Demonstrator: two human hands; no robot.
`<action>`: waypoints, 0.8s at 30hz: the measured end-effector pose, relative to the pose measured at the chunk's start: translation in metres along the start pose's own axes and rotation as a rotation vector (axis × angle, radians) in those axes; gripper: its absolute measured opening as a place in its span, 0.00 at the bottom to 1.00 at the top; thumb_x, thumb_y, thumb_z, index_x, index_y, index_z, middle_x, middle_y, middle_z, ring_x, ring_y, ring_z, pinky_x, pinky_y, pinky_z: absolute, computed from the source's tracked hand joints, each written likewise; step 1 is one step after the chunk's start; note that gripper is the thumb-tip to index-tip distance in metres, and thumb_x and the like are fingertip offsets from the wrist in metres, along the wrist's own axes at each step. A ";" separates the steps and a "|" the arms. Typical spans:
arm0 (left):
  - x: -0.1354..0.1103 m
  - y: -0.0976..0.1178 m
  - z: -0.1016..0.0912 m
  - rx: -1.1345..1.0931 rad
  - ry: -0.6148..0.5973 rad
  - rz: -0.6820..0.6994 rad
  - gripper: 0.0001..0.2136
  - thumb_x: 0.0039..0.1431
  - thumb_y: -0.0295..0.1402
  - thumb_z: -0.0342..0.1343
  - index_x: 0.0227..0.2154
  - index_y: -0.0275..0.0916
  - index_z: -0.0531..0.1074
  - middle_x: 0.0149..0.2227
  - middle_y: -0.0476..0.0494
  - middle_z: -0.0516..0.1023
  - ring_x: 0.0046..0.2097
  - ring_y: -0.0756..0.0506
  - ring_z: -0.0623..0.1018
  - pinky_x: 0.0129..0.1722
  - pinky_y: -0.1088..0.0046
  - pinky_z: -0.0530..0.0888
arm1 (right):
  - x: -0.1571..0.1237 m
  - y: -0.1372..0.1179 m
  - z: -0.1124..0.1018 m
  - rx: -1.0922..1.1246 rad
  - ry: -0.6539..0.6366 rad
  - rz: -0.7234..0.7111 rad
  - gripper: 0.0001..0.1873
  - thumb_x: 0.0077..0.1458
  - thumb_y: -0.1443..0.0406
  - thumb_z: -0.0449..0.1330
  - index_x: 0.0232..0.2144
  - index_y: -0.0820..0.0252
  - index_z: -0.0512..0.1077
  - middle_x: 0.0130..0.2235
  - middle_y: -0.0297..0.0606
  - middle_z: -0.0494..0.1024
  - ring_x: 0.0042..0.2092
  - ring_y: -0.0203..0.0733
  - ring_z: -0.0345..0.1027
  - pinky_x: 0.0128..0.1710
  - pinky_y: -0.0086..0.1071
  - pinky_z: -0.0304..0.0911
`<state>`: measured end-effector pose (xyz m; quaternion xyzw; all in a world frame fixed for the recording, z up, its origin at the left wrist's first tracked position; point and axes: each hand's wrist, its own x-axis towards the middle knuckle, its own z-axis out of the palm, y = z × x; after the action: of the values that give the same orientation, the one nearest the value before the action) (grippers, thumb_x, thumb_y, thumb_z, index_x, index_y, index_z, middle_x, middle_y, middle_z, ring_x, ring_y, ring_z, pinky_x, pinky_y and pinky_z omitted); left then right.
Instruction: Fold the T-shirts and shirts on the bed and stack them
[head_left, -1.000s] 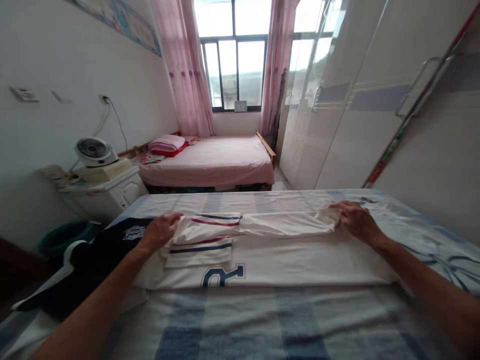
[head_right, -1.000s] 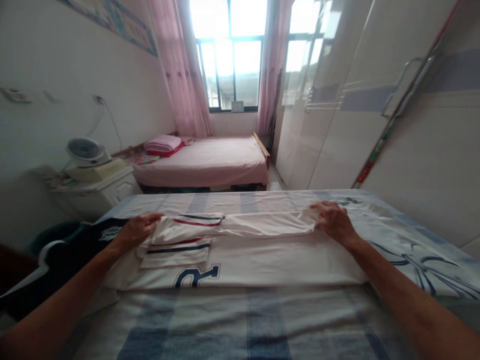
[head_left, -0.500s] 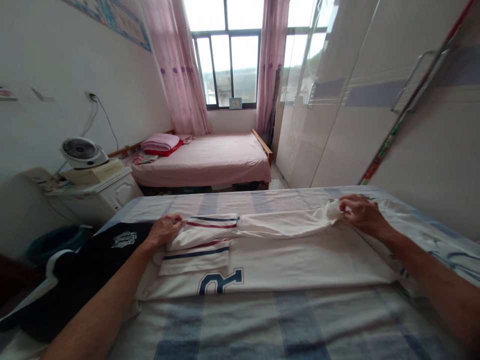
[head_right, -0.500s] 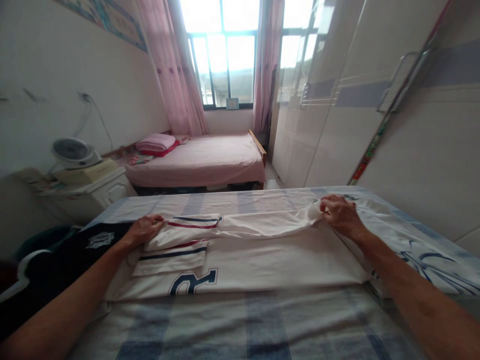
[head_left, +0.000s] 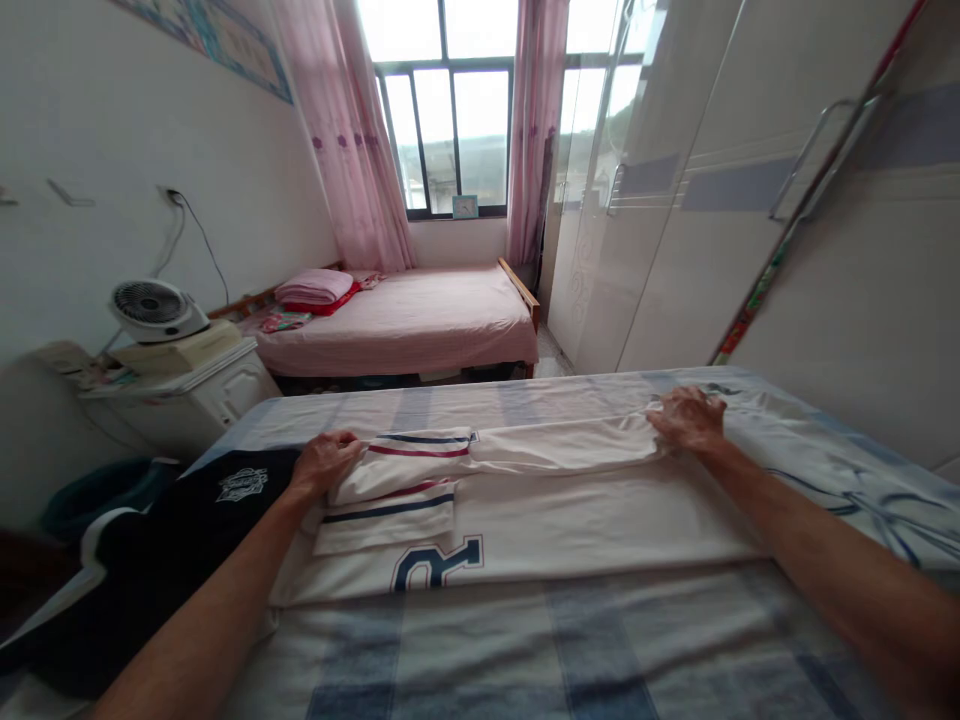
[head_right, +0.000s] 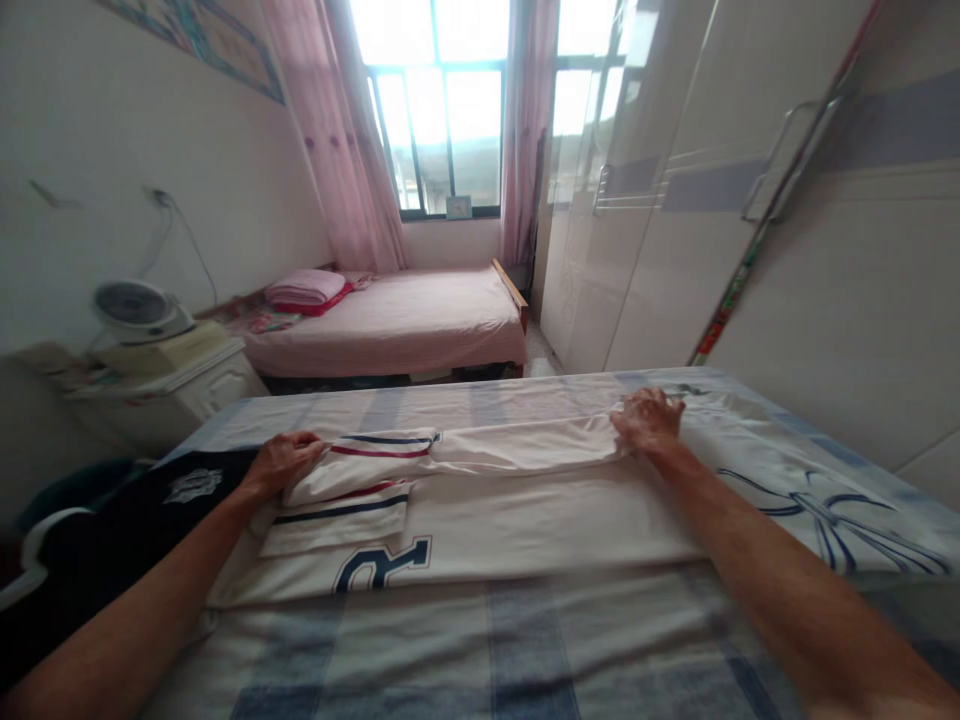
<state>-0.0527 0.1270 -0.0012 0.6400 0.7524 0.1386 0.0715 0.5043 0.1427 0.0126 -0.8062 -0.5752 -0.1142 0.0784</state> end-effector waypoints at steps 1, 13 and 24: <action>0.001 -0.001 0.001 -0.007 0.002 -0.013 0.15 0.52 0.40 0.48 0.32 0.40 0.77 0.35 0.44 0.81 0.40 0.43 0.78 0.34 0.76 0.68 | 0.002 0.003 0.003 0.002 0.001 0.031 0.15 0.54 0.59 0.53 0.34 0.64 0.75 0.46 0.52 0.74 0.52 0.56 0.60 0.50 0.50 0.52; -0.012 0.015 0.008 0.190 0.160 -0.019 0.13 0.55 0.33 0.46 0.33 0.39 0.77 0.40 0.39 0.79 0.43 0.40 0.77 0.39 0.70 0.70 | -0.003 0.041 0.017 0.076 0.145 0.132 0.18 0.56 0.56 0.47 0.39 0.55 0.73 0.49 0.52 0.72 0.52 0.61 0.62 0.46 0.53 0.56; -0.052 0.032 -0.020 0.036 0.029 -0.051 0.17 0.59 0.45 0.47 0.34 0.39 0.77 0.35 0.38 0.80 0.40 0.40 0.78 0.38 0.71 0.69 | -0.068 -0.103 -0.017 0.867 -0.185 -0.433 0.17 0.51 0.56 0.52 0.41 0.54 0.72 0.42 0.41 0.79 0.43 0.48 0.73 0.45 0.42 0.66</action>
<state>-0.0197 0.0784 0.0237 0.6197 0.7718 0.1325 0.0527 0.3845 0.1097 0.0095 -0.5680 -0.7286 0.1943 0.3298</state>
